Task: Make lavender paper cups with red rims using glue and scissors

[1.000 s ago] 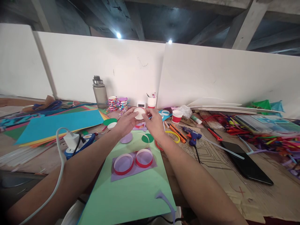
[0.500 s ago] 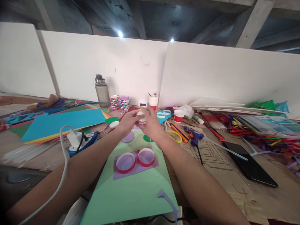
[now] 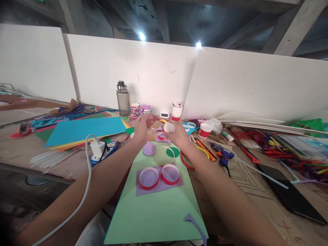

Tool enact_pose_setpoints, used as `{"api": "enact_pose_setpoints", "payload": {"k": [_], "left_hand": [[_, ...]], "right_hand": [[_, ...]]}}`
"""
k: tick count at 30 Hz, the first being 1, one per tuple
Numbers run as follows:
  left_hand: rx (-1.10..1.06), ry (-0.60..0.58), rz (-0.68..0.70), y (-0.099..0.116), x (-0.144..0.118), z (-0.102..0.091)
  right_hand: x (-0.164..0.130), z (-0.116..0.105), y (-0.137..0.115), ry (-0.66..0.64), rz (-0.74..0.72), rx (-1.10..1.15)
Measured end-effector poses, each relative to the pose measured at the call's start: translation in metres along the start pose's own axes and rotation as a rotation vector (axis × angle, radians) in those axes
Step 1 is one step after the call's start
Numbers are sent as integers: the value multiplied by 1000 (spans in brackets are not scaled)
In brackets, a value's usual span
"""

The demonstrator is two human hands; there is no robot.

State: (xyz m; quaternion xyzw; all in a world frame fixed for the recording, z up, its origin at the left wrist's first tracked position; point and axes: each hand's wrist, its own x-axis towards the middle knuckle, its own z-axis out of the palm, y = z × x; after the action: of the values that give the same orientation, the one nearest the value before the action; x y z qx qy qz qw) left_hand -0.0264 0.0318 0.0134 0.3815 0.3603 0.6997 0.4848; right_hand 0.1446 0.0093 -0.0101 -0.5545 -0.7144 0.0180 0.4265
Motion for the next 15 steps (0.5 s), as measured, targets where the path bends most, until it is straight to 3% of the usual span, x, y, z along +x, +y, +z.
{"api": "enact_pose_setpoints", "payload": {"k": [5,8,15], "left_hand": [[-216,151,142,16,20,-11],[-257,191,117,20,23,-14],[-281,188,-29,22,19,-11]], "right_hand": [[29,23,-19,-192,101,-164],[42,49,-31,-270,121,-204],[53,116,-30,-197,2,-106]]}}
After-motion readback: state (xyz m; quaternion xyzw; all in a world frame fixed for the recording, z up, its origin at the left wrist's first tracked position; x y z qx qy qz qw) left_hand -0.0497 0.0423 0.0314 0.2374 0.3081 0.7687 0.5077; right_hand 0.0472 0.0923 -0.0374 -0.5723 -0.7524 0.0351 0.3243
